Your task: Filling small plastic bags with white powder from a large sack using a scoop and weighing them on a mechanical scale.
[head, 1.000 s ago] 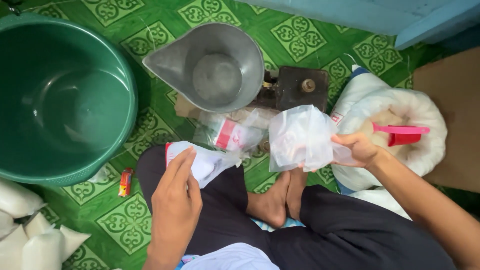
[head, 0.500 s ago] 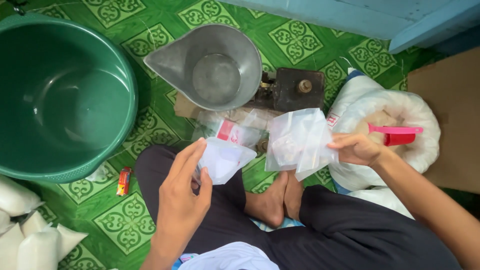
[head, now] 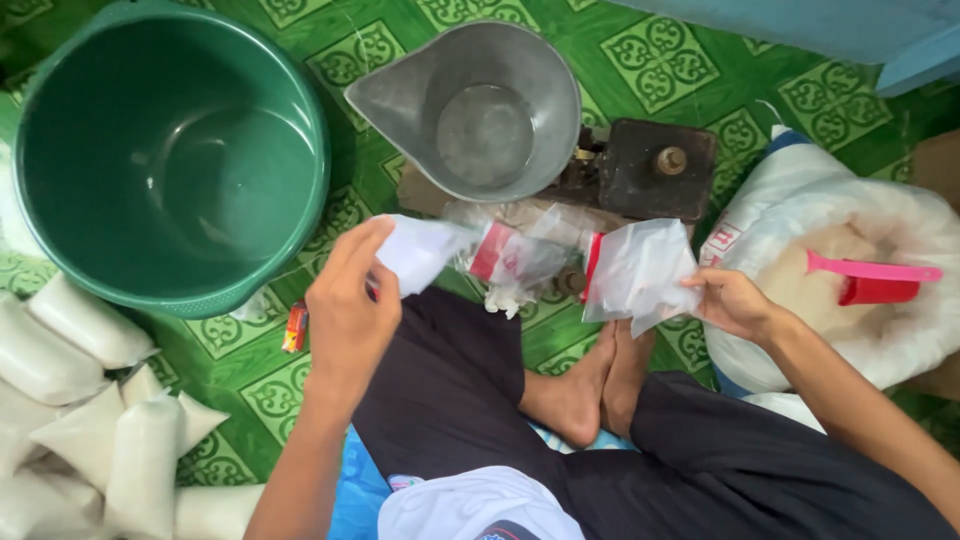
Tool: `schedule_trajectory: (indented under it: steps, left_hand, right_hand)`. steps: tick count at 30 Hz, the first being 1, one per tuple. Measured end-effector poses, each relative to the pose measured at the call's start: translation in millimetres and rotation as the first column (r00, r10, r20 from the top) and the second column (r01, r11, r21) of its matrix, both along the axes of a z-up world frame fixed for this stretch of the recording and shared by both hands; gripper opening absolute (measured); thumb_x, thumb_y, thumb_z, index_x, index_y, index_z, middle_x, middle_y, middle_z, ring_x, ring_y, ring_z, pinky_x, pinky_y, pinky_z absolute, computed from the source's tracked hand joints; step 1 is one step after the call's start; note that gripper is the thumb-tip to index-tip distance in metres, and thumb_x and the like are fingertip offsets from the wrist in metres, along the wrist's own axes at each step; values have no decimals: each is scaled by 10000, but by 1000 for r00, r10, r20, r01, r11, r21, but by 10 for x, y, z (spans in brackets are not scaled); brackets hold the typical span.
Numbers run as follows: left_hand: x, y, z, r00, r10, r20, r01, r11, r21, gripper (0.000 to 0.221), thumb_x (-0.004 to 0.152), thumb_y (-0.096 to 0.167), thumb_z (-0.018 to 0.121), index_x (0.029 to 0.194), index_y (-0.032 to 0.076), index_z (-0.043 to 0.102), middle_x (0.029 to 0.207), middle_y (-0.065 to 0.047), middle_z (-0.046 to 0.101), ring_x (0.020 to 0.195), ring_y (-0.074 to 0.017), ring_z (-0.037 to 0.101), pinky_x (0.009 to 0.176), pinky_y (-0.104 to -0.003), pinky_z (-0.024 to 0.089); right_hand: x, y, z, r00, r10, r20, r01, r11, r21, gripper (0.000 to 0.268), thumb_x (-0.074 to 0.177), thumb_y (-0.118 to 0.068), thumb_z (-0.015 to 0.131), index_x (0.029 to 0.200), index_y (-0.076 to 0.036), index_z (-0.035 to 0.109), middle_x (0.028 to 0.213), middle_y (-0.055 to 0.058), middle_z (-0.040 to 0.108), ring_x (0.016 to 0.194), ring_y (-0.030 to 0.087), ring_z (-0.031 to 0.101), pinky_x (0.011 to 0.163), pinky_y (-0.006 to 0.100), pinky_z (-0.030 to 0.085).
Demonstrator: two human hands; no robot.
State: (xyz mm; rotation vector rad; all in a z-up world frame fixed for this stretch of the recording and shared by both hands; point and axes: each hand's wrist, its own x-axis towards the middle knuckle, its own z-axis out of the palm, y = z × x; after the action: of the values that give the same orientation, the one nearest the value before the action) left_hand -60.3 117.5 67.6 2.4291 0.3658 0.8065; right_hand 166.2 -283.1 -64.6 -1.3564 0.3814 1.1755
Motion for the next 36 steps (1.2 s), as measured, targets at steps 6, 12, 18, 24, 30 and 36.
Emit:
schedule_trajectory:
  steps: [6, 12, 18, 24, 30, 36]
  left_hand:
    - [-19, 355, -155, 993, 102, -56, -92, 982, 165, 442, 753, -170, 546, 1091, 51, 727, 1053, -77, 704, 843, -284, 673, 767, -375, 538]
    - [34, 329, -209, 996, 6, -89, 20, 957, 288, 429, 761, -128, 606, 1047, 159, 748, 1024, 40, 718, 736, -205, 613, 693, -315, 513]
    - [112, 669, -27, 992, -110, -65, 121, 970, 211, 435, 738, -177, 648, 956, 177, 777, 955, 54, 732, 686, -213, 591, 702, -303, 485]
    - [203, 501, 167, 949, -234, -212, 241, 970, 5, 389, 703, -153, 632, 874, 174, 756, 882, 33, 736, 727, -209, 656, 696, -304, 520]
    - [464, 137, -439, 896, -126, -426, 208, 966, 153, 335, 767, -74, 580, 959, 153, 735, 962, -10, 713, 807, -274, 671, 724, -351, 522]
    - [687, -189, -813, 845, -122, -521, 243, 955, 170, 377, 742, -31, 595, 1027, 177, 725, 1020, 14, 706, 817, -239, 690, 745, -344, 535]
  right_hand:
    - [157, -318, -796, 994, -89, -61, 89, 996, -3, 361, 843, -117, 541, 1161, 43, 600, 1054, 154, 654, 995, 300, 671, 882, 467, 547]
    - [101, -143, -856, 984, -154, -91, 152, 988, -23, 349, 809, -128, 545, 1108, 42, 605, 1033, 197, 669, 960, 333, 690, 840, 509, 570]
    - [24, -77, -1367, 986, -143, -82, 144, 990, 2, 478, 759, -113, 536, 1208, 44, 575, 1106, 222, 660, 1002, 369, 673, 818, 557, 562]
    - [-90, 317, -1151, 983, -114, -143, 124, 990, 62, 473, 751, -79, 525, 1217, -13, 578, 1097, 155, 667, 1022, 331, 674, 856, 521, 562]
    - [-86, 458, -1564, 969, -111, -222, 136, 985, 103, 504, 750, -131, 516, 1221, 44, 559, 1164, 223, 643, 1100, 392, 636, 966, 595, 499]
    - [-108, 439, -2213, 961, -123, -248, 173, 966, 190, 525, 759, -178, 508, 1232, 44, 559, 1196, 251, 643, 1114, 412, 633, 993, 607, 482]
